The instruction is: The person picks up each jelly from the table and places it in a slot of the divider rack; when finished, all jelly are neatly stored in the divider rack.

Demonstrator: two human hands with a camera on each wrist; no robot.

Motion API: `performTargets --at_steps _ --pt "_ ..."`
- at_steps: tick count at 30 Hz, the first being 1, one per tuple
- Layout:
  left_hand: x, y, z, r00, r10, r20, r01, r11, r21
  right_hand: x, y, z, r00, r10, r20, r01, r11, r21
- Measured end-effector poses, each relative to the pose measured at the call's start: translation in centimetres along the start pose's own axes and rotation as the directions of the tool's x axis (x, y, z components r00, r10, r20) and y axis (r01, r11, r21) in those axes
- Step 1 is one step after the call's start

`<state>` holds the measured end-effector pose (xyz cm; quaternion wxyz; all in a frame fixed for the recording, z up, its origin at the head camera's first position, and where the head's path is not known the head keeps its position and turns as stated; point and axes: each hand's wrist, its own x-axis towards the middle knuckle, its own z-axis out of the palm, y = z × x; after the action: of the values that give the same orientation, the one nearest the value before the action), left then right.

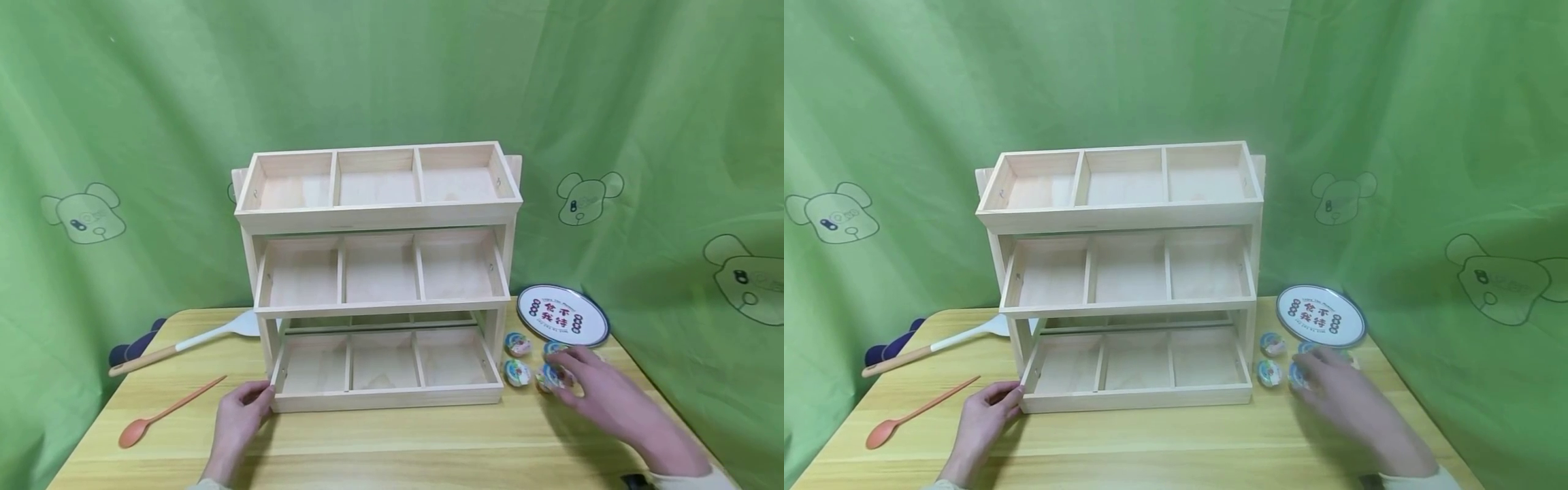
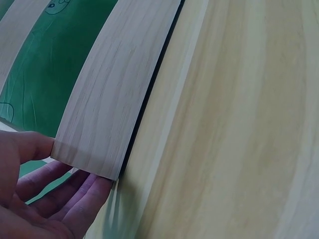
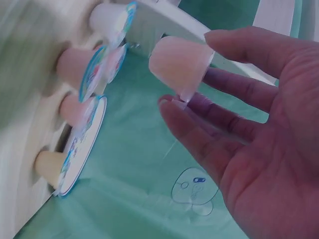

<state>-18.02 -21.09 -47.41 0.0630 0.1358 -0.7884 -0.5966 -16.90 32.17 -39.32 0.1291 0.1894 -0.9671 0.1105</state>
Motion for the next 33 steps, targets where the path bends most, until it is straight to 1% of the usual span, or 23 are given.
performTargets --at_steps 8,12,16,19,24,26,29,33 --pt "0.0 -0.1 -0.1 1.000 -0.002 0.013 0.002 1.000 -0.016 1.0 -1.8 -0.3 0.998 0.002 0.059 -0.002 1.000 0.012" --pt "-0.1 -0.2 -0.2 1.000 -0.004 0.003 0.004 1.000 -0.011 1.6 -2.6 -0.2 0.997 -0.009 0.073 0.006 0.999 0.040" --pt "-0.1 -0.2 -0.2 1.000 -0.010 0.008 0.010 1.000 -0.028 2.1 -3.3 0.2 0.996 -0.020 0.083 0.014 0.998 0.064" --pt "-0.1 -0.3 -0.2 1.000 -0.015 0.010 0.015 0.999 -0.037 2.6 -3.7 0.6 0.995 -0.050 0.089 0.043 0.996 0.080" --pt "0.1 -0.4 0.0 1.000 -0.009 0.015 0.010 0.999 -0.036 3.4 -4.5 1.1 0.989 -0.130 0.073 0.122 0.987 0.103" --pt "0.2 -0.3 0.0 1.000 -0.010 0.018 0.010 0.999 -0.033 3.7 -5.0 1.2 0.987 -0.140 0.073 0.133 0.986 0.098" --pt "0.2 -0.1 0.0 1.000 -0.016 0.014 0.016 0.999 -0.031 4.4 -5.6 1.4 0.988 -0.130 0.088 0.123 0.989 0.084" --pt "0.3 0.0 -0.1 1.000 -0.016 0.015 0.017 0.999 -0.031 5.2 -6.1 1.8 0.988 -0.113 0.102 0.103 0.990 0.096"
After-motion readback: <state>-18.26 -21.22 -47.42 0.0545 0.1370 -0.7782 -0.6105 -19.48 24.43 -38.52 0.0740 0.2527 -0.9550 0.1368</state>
